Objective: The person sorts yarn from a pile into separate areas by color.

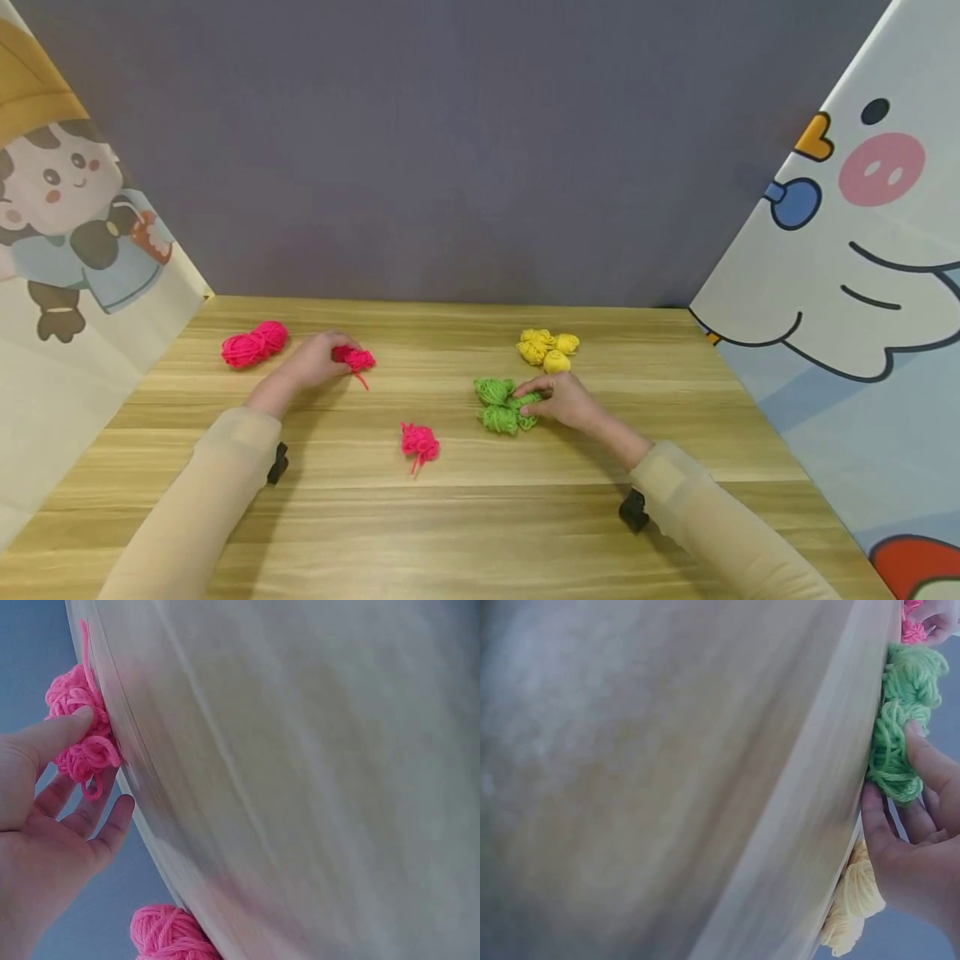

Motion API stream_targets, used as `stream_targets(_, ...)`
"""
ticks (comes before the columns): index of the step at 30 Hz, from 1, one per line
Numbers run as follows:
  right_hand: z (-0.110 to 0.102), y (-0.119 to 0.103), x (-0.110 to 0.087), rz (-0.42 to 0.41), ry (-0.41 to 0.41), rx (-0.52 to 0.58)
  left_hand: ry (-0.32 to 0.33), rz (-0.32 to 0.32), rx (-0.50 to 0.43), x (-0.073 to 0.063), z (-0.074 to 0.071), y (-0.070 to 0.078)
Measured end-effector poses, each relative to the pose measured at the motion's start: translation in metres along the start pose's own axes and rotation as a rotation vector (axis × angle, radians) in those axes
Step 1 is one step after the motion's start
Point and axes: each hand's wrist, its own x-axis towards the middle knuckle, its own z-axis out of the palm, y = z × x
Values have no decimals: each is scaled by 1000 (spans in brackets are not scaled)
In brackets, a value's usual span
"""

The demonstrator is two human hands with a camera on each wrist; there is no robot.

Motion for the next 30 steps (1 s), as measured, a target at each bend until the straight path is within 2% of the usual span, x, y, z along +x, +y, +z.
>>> stream_targets(12, 0, -1, 1, 14, -5, 26, -6, -63, -14, 2, -4, 8)
stream_targets(21, -1, 1, 1, 5, -10, 18, 28, -17, 52, -1, -12, 25)
stream_targets(30, -1, 0, 0, 0, -8, 27, 76, 45, 86, -17, -18, 42)
